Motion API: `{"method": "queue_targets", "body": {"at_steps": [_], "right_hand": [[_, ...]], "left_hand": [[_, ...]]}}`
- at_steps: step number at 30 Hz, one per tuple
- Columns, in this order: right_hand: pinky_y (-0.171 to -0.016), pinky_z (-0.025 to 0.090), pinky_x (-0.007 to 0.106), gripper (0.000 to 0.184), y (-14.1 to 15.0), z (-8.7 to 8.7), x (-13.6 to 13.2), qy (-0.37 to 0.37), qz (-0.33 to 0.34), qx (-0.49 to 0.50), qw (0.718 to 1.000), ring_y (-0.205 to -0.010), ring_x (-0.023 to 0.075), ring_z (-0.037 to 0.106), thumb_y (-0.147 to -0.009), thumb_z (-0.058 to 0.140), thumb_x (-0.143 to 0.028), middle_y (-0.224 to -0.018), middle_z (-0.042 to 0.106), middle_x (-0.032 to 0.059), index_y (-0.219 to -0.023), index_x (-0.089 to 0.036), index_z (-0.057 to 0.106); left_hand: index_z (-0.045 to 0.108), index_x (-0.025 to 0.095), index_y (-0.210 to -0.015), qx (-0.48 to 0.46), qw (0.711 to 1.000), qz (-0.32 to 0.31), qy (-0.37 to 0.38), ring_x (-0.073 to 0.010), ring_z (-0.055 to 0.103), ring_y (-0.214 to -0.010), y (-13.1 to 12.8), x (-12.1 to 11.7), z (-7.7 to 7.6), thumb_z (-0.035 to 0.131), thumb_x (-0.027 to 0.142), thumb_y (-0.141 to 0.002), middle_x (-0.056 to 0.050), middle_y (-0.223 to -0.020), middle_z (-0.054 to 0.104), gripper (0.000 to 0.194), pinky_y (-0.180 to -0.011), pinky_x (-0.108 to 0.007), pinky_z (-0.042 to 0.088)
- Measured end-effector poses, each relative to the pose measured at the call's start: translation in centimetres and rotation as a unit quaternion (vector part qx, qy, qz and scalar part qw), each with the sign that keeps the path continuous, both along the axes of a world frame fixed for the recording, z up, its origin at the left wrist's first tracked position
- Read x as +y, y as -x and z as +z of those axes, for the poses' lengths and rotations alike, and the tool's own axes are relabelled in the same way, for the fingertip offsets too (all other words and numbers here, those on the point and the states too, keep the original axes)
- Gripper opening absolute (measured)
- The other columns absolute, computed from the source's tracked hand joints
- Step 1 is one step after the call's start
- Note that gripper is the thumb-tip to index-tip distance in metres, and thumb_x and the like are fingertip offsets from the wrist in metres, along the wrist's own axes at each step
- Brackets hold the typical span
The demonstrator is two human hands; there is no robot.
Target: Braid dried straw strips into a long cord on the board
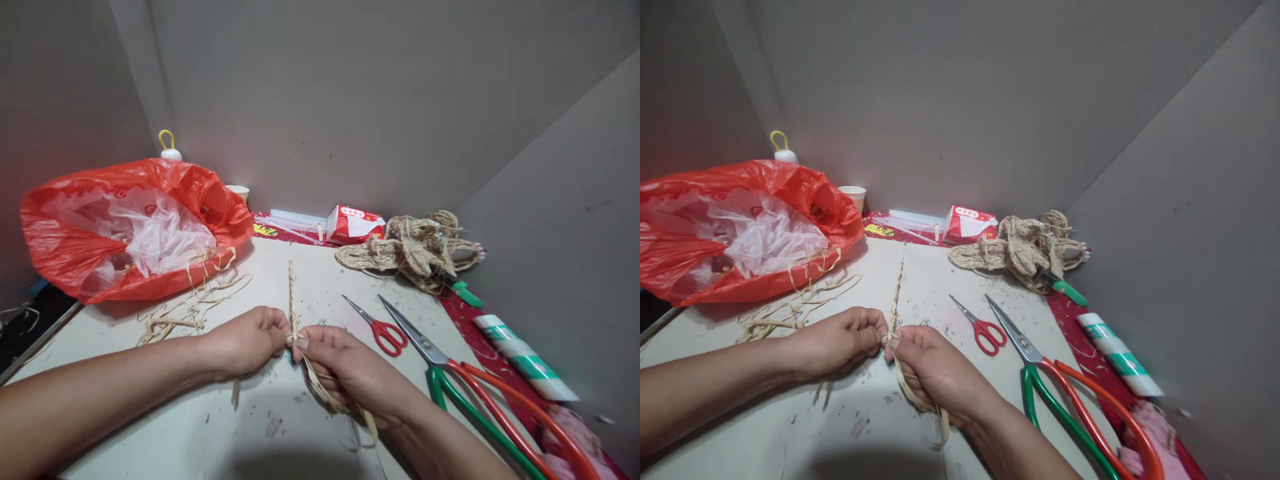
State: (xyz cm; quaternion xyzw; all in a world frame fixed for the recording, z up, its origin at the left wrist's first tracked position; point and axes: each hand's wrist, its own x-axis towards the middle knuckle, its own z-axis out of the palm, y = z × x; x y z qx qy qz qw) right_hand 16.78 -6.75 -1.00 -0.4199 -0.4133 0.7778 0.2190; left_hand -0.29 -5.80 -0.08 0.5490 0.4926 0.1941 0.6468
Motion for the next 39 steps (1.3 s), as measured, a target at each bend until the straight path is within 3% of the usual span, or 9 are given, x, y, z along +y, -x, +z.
{"method": "queue_targets", "body": {"at_steps": [7, 10, 14, 20, 25, 32, 34, 37, 39], "right_hand": [[-0.035, 0.011, 0.019, 0.026, 0.1, -0.3, -0.1, -0.098, 0.011, -0.111, 0.989, -0.036, 0.0051, 0.017, -0.082, 0.054, -0.041, -0.041, 0.028, -0.0116, -0.070, -0.018, 0.052], [-0.039, 0.018, 0.019, 0.020, 0.0, -0.5, 0.0, -0.161, 0.031, -0.132, 0.977, -0.043, 0.0063, 0.023, -0.086, 0.049, -0.031, -0.051, 0.036, -0.0077, -0.073, -0.017, 0.054], [-0.046, 0.027, 0.020, 0.019, -0.1, -0.1, 0.0, -0.248, 0.036, -0.187, 0.950, -0.050, 0.0085, 0.032, -0.087, 0.045, -0.026, -0.060, 0.045, -0.0042, -0.072, -0.018, 0.053], [-0.064, 0.037, 0.027, 0.024, 0.0, 0.5, -0.5, -0.359, 0.051, -0.306, 0.880, -0.067, 0.0160, 0.050, -0.089, 0.041, -0.027, -0.070, 0.059, 0.0021, -0.071, -0.019, 0.054], [-0.060, 0.036, 0.025, 0.026, -0.6, 0.8, -0.7, -0.368, 0.049, -0.329, 0.868, -0.064, 0.0144, 0.048, -0.091, 0.040, -0.033, -0.069, 0.056, 0.0007, -0.071, -0.019, 0.050], [-0.045, 0.026, 0.021, 0.024, -0.4, 0.7, -0.6, -0.233, -0.010, -0.230, 0.945, -0.048, 0.0095, 0.033, -0.088, 0.044, -0.034, -0.053, 0.036, -0.0062, -0.068, -0.020, 0.044], [-0.045, 0.025, 0.022, 0.024, 0.2, 0.3, -1.0, -0.224, -0.039, -0.216, 0.949, -0.046, 0.0095, 0.032, -0.088, 0.043, -0.032, -0.053, 0.034, -0.0063, -0.067, -0.021, 0.042], [-0.048, 0.028, 0.024, 0.026, 0.9, -0.3, -2.0, -0.299, -0.049, -0.266, 0.915, -0.050, 0.0111, 0.037, -0.089, 0.042, -0.033, -0.056, 0.040, -0.0038, -0.066, -0.021, 0.041], [-0.052, 0.029, 0.026, 0.023, 1.1, -0.5, -2.7, -0.373, -0.020, -0.326, 0.868, -0.053, 0.0134, 0.044, -0.090, 0.040, -0.031, -0.058, 0.048, -0.0011, -0.069, -0.021, 0.044]], "left_hand": [[0.061, 0.013, -0.068, 0.042, 0.992, -0.081, -0.091, -0.0078, 0.040, -0.054, 0.1, 1.0, -0.2, 0.042, 0.023, -0.075, 0.002, -0.064, 0.058, 0.022, -0.054, -0.020, 0.032], [0.059, 0.013, -0.060, 0.007, 0.995, -0.088, -0.045, -0.0069, 0.038, -0.047, 0.2, 1.4, 0.0, 0.041, 0.023, -0.075, 0.002, -0.053, 0.052, 0.025, -0.049, -0.019, 0.031], [0.052, 0.018, -0.060, -0.010, 0.995, -0.052, 0.082, -0.0068, 0.013, -0.033, 0.2, 1.5, 0.3, 0.044, 0.028, -0.074, 0.009, -0.037, 0.026, 0.019, -0.034, -0.022, 0.010], [0.048, 0.018, -0.059, -0.046, 0.994, -0.034, 0.094, -0.0051, 0.013, -0.032, -0.3, 0.8, 0.7, 0.051, 0.028, -0.074, 0.011, -0.036, 0.026, 0.018, -0.034, -0.022, 0.007], [0.046, 0.017, -0.058, -0.032, 0.998, 0.000, 0.047, -0.0039, 0.016, -0.034, -0.5, 0.5, 0.4, 0.052, 0.027, -0.075, 0.011, -0.036, 0.028, 0.020, -0.039, -0.021, 0.010], [0.047, 0.016, -0.059, -0.003, 0.999, -0.017, -0.030, -0.0058, 0.023, -0.046, -0.3, 0.5, -0.9, 0.050, 0.029, -0.075, 0.008, -0.048, 0.033, 0.022, -0.045, -0.022, 0.017], [0.048, 0.015, -0.058, -0.018, 0.999, -0.008, -0.031, -0.0062, 0.026, -0.048, -0.5, 0.4, -0.9, 0.051, 0.031, -0.075, 0.007, -0.050, 0.035, 0.023, -0.047, -0.021, 0.019], [0.050, 0.014, -0.059, -0.059, 0.998, 0.015, -0.019, -0.0068, 0.031, -0.051, -0.7, 0.2, -0.8, 0.055, 0.034, -0.073, 0.005, -0.052, 0.040, 0.025, -0.051, -0.021, 0.024], [0.051, 0.014, -0.059, -0.084, 0.996, 0.031, -0.001, -0.0067, 0.033, -0.050, -0.8, 0.0, -0.7, 0.057, 0.034, -0.072, 0.005, -0.051, 0.042, 0.024, -0.051, -0.021, 0.025]]}}
